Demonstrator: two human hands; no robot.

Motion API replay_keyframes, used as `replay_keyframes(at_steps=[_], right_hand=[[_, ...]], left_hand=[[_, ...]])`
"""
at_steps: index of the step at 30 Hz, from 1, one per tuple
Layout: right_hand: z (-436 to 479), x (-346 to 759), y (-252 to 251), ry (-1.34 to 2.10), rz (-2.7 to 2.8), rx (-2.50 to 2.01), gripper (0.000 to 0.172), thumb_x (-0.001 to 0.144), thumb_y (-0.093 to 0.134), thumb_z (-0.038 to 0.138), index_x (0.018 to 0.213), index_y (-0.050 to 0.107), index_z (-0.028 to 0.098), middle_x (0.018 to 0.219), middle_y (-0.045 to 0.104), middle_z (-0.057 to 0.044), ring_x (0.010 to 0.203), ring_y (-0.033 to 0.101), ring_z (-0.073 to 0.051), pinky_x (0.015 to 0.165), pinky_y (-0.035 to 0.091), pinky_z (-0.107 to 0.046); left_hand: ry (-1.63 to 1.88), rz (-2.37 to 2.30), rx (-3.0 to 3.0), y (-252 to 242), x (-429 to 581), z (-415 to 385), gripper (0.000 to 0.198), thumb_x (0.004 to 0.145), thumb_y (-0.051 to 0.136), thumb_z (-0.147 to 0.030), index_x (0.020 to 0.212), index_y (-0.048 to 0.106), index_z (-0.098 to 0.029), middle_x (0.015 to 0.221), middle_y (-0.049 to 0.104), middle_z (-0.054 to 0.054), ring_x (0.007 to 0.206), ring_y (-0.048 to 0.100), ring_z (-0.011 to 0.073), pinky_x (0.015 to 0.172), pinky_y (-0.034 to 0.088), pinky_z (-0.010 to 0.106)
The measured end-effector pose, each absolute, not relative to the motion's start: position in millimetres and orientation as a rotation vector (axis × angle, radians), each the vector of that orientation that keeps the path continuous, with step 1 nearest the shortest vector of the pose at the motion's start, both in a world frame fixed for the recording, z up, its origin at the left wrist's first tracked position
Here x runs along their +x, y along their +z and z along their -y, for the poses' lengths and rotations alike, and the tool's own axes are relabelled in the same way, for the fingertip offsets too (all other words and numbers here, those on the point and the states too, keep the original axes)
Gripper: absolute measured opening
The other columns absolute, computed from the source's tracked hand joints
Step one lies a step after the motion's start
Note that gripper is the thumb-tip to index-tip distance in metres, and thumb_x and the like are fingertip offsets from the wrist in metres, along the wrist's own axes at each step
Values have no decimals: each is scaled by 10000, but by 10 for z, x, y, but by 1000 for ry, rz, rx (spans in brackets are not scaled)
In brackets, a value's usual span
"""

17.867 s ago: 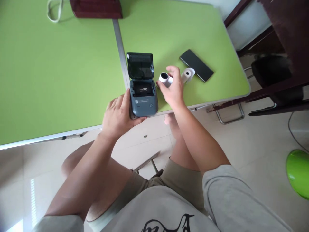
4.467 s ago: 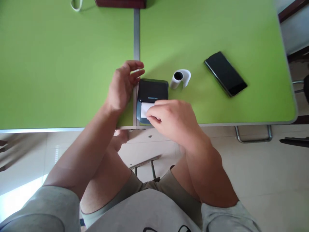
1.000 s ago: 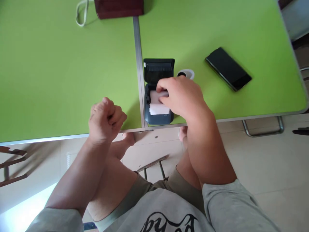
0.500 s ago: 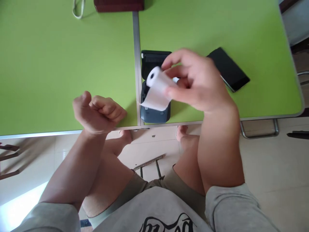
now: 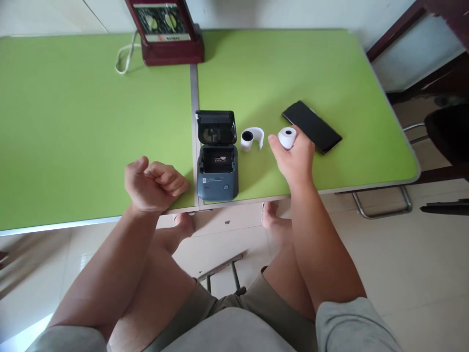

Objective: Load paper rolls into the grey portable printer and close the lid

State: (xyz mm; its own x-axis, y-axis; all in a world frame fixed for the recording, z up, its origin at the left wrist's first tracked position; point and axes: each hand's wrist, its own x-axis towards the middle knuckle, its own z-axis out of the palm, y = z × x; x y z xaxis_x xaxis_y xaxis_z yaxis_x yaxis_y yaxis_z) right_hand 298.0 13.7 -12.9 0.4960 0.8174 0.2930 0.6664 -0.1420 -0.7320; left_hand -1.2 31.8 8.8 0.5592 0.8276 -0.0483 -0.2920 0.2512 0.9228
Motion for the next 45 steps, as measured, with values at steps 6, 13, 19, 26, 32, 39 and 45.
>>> replay_keyframes(at_steps=[6, 13, 19, 26, 32, 39, 45], right_hand=[[-150, 3055, -151, -20, 1481, -1918, 206, 828, 696, 308, 1015, 629, 253, 1079, 738, -98, 959, 695, -267, 929, 558, -450], [-76, 2991, -57, -38, 1483, -1907, 513, 835, 724, 302, 1321, 563, 264, 1210, 714, -124, 1152, 671, -329, 1018, 536, -527], [46, 2508, 127, 88, 1538, -1873, 280, 968, 555, 333, 1240, 612, 302, 1196, 670, -108, 748, 664, -207, 744, 576, -419], [-157, 2393, -94, 247, 1570, -1832, 491, 902, 619, 259, 1382, 515, 258, 1253, 699, -115, 894, 705, -237, 880, 587, -457], [-85, 2447, -133, 362, 1487, -1743, 473, 903, 580, 300, 1372, 516, 273, 1276, 709, -118, 881, 707, -214, 610, 515, -324], [30, 2475, -180, 441, 1597, -1636, 305, 891, 546, 265, 1181, 641, 281, 1229, 714, -65, 661, 598, -134, 559, 492, -307], [39, 2508, -204, 604, 1457, -1612, 380, 912, 580, 370, 1285, 551, 301, 1216, 709, -66, 610, 566, -118, 527, 482, -286]], left_hand=[[732, -506, 1127, 111, 3, -317, 803, 860, 497, -828, 496, 121, -220, 443, 37, -75, 365, 72, 54, 372, 116, 256], [668, -468, 1171, 108, 3, -328, 754, 859, 522, -768, 505, 142, -221, 426, 65, -63, 360, 96, 62, 386, 113, 281], [685, -515, 1184, 119, 43, -312, 794, 829, 507, -834, 480, 136, -226, 412, 64, -60, 354, 107, 67, 367, 121, 277], [729, -593, 1162, 106, 52, -259, 812, 813, 526, -849, 462, 130, -233, 420, 62, -62, 368, 94, 62, 375, 105, 269], [693, -652, 1121, 83, 40, -242, 807, 747, 598, -822, 437, 129, -243, 432, 50, -70, 380, 88, 63, 383, 95, 254], [736, -676, 1124, 56, 57, -214, 842, 773, 611, -851, 442, 140, -236, 441, 68, -77, 389, 104, 55, 388, 116, 252], [725, -683, 1127, 45, 63, -225, 846, 783, 631, -831, 456, 136, -228, 440, 62, -75, 394, 97, 54, 403, 103, 261]])
